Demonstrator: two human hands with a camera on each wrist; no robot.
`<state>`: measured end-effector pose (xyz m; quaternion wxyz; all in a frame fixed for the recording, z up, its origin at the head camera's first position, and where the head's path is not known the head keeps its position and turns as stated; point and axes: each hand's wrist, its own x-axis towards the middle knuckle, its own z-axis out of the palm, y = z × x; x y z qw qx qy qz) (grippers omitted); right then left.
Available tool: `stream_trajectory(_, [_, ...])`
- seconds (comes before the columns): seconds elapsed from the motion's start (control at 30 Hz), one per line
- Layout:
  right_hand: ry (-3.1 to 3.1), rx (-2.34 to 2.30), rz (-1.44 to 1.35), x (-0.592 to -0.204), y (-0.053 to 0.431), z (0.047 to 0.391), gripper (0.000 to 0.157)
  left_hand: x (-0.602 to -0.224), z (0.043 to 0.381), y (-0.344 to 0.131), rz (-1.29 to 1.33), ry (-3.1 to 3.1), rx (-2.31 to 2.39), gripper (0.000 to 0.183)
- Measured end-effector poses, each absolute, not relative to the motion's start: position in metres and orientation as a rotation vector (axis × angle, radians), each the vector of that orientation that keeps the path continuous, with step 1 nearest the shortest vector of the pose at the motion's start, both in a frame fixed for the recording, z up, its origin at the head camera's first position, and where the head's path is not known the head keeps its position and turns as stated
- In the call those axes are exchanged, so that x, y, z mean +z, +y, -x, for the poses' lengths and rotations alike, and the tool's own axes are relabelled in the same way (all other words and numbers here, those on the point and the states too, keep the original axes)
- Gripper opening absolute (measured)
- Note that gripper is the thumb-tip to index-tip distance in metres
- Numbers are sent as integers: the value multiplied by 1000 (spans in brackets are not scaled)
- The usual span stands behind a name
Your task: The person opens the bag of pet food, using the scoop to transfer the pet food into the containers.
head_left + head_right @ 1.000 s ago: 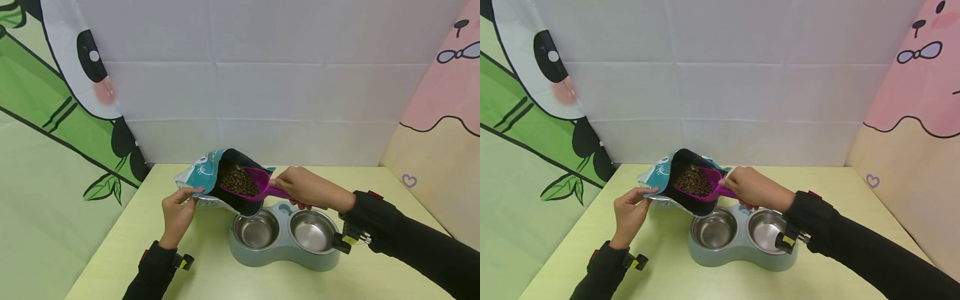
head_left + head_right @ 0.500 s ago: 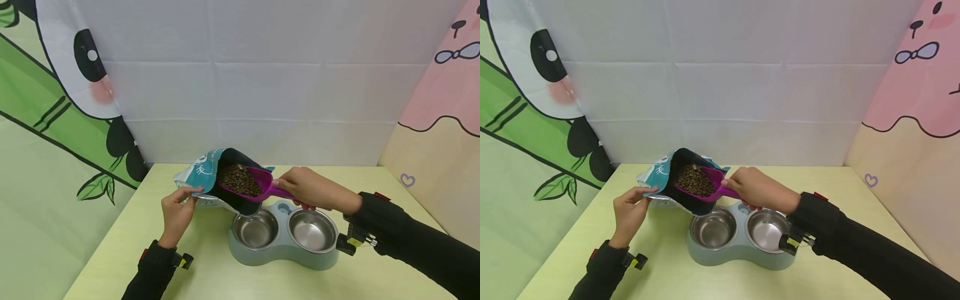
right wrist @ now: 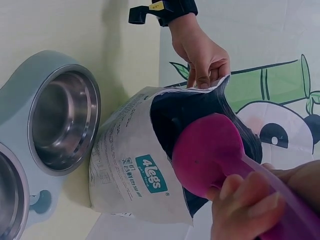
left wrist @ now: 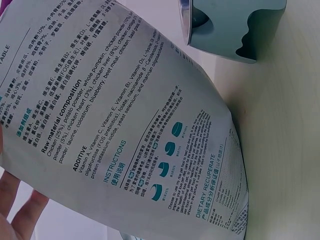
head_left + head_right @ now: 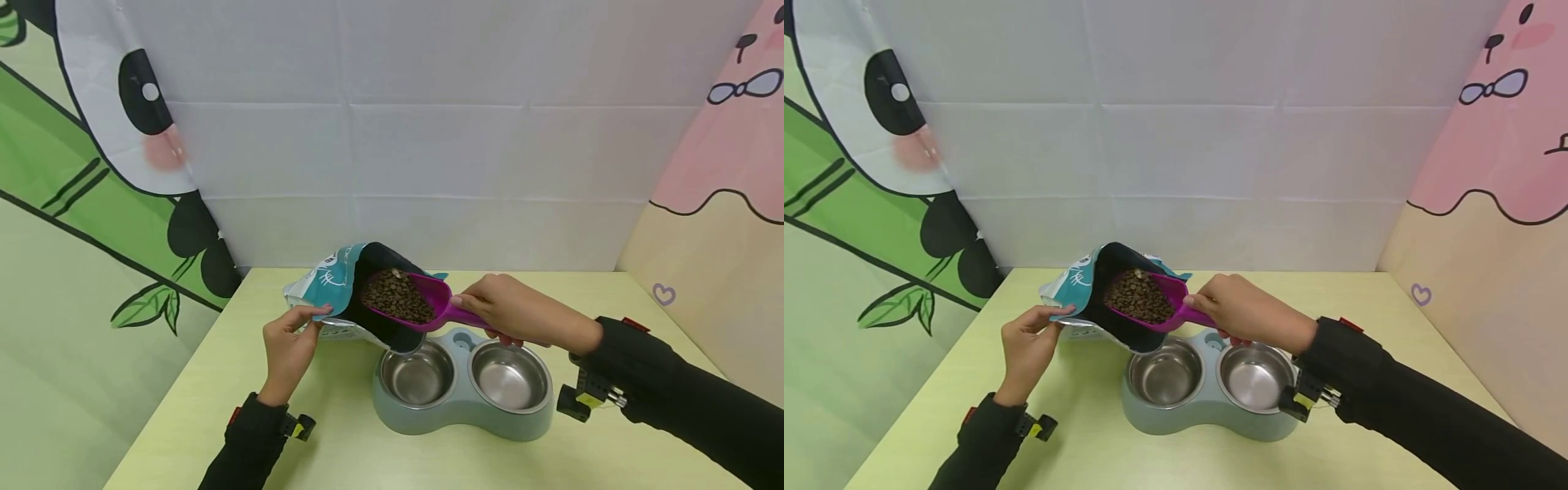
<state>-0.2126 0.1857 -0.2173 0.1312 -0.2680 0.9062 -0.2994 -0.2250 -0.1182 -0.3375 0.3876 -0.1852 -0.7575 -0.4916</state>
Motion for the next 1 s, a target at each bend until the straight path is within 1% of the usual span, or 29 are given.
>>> stream_trajectory(0.2, [2640,-858,752,-216,187,211,26,-338,224,-118,467,-1928,-1250,16])
stream_trajectory(0.47, [2638,-855,813,-215,189,206,26,-338,224,-118,469,-1923,-1246,16])
stream_trajectory(1.0, [2645,-849,770,-214,194,202,26,-336,224,-117,473,-1923,-1245,17])
